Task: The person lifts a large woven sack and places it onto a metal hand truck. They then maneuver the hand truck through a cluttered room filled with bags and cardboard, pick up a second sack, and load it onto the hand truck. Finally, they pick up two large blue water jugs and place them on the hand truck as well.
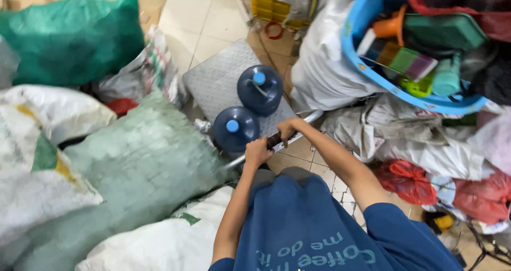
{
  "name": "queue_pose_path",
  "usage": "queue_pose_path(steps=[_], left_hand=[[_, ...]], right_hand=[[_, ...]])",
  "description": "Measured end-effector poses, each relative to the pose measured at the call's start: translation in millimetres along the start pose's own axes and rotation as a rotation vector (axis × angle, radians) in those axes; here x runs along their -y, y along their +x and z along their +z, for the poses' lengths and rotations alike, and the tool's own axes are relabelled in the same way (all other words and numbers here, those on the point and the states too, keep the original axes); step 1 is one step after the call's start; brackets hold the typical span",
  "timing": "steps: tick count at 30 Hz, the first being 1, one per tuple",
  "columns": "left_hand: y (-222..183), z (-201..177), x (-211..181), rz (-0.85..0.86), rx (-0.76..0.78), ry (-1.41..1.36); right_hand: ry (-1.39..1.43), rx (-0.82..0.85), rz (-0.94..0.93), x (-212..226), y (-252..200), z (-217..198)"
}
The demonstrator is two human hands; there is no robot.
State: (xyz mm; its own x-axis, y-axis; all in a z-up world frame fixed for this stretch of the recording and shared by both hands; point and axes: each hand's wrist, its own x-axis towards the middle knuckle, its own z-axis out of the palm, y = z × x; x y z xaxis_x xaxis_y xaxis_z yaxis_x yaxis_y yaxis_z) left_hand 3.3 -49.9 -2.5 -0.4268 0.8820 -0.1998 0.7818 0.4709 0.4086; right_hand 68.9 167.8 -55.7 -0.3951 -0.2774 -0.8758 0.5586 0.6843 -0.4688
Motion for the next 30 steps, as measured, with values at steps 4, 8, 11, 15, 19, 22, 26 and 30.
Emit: queue_pose_path(steps=[4, 8, 11, 15, 19, 22, 26, 30], left_hand=[[9, -14, 14, 0.056, -0.080, -0.046], [24, -13, 35, 0.083, -0.106, -0.063], [37, -30, 42, 0.026, -0.040, -0.051], [59, -42, 55, -0.007, -0.049, -0.044], [82, -59, 64, -0.094, -0.045, -0.066], [99, -67, 68, -0.136, -0.041, -0.072], [133, -52, 79, -0.187, 0.018, -0.034], [163, -64, 68, -0.235, 0.002, -0.056]], right_hand=[[-0.111, -0.210, 0.001, 25, -19, -11], [-0.268, -0.413, 0.066, 55, -45, -31], [-0.315, -0.505, 0.059, 67, -50, -37], [-0.368, -0.585, 0.041, 78, -48, -57], [-0.387, -0.629, 0.016, 84, -45, -86], [-0.365, -0.626, 0.003, 87, -47, -103], [-0.359, -0.649, -0.015, 73, -39, -133], [-0.381, -0.682, -0.053, 56, -41, -165]])
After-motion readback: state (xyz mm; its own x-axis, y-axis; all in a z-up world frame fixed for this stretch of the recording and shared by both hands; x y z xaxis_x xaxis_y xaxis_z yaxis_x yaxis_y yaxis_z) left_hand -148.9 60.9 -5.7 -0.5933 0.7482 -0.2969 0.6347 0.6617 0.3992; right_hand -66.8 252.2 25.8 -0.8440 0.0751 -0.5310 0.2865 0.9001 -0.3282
